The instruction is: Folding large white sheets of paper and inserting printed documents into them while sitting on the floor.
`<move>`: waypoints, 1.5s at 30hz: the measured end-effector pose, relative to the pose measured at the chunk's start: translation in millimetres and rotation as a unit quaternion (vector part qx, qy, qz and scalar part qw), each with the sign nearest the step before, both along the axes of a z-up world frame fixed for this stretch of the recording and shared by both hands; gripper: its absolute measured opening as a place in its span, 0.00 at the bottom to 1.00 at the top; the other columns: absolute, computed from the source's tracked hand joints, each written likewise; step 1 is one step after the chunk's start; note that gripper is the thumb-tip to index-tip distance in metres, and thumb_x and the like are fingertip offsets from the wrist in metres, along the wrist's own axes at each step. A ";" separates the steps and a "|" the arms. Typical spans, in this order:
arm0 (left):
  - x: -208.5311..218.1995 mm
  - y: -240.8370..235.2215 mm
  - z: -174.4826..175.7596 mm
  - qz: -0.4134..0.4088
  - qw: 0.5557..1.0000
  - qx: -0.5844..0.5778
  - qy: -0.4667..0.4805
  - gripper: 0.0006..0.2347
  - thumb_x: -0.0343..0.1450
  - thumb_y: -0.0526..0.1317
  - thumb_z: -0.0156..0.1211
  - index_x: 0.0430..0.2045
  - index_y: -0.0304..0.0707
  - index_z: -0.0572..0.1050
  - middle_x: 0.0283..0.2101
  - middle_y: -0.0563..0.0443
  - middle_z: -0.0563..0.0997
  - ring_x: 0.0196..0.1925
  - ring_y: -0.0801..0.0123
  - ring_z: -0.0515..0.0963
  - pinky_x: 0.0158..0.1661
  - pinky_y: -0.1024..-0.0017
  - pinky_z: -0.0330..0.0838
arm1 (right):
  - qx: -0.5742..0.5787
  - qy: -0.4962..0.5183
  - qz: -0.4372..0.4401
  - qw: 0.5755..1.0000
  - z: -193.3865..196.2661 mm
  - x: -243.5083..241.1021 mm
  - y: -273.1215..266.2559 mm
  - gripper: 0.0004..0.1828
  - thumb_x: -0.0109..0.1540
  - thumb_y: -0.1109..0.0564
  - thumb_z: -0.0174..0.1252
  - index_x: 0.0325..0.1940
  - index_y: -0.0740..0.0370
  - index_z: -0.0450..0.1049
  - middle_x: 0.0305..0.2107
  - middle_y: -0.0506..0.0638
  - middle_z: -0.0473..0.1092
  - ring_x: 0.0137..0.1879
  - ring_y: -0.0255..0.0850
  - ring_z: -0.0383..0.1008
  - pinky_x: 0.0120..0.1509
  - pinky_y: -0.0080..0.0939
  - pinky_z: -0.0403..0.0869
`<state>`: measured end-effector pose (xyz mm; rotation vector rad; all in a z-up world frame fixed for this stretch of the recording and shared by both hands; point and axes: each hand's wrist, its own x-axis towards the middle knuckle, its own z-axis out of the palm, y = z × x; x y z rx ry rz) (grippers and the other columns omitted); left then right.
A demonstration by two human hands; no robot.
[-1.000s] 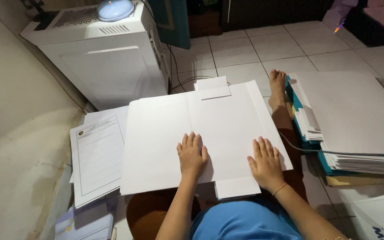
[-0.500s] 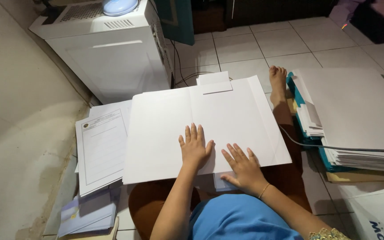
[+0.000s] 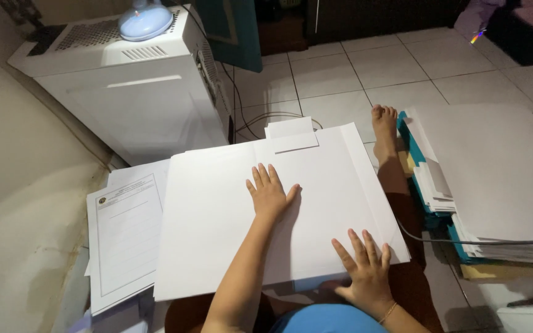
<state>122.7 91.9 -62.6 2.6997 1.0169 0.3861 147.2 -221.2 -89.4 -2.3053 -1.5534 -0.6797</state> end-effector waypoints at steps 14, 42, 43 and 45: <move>77.7 81.8 8.9 0.059 0.957 0.073 -0.275 0.14 0.67 0.43 0.62 0.40 0.33 0.73 0.52 0.40 0.72 0.58 0.47 0.66 0.58 0.51 0.55 | 0.105 0.066 0.025 0.992 -58.6 8.0 -1.4 0.54 0.45 0.14 0.60 0.67 0.40 0.63 0.68 0.50 0.57 0.77 0.50 0.48 0.77 0.76 0.36; 67.9 103.0 -0.4 0.016 0.998 0.052 -0.013 0.37 0.71 0.66 0.41 0.68 0.35 0.58 0.72 0.39 0.59 0.76 0.49 0.49 0.67 0.46 0.42 | 0.061 0.019 0.014 0.998 -64.2 15.8 -3.5 0.56 0.46 0.18 0.61 0.72 0.40 0.55 0.69 0.51 0.53 0.76 0.52 0.48 0.71 0.72 0.43; 60.5 93.6 -1.7 0.017 0.998 0.054 -0.013 0.37 0.71 0.66 0.41 0.68 0.35 0.58 0.72 0.39 0.59 0.76 0.49 0.49 0.67 0.46 0.42 | 0.063 0.019 0.016 0.998 -57.2 13.7 -1.5 0.56 0.46 0.18 0.61 0.72 0.40 0.55 0.69 0.51 0.53 0.76 0.52 0.48 0.71 0.72 0.43; 45.8 73.2 -5.7 0.028 0.999 0.040 -0.018 0.38 0.71 0.63 0.43 0.69 0.30 0.54 0.74 0.34 0.53 0.77 0.46 0.42 0.69 0.47 0.38 | 0.079 0.029 0.019 0.996 -43.7 9.3 0.4 0.51 0.51 0.18 0.55 0.71 0.40 0.56 0.73 0.50 0.48 0.79 0.50 0.40 0.74 0.75 0.35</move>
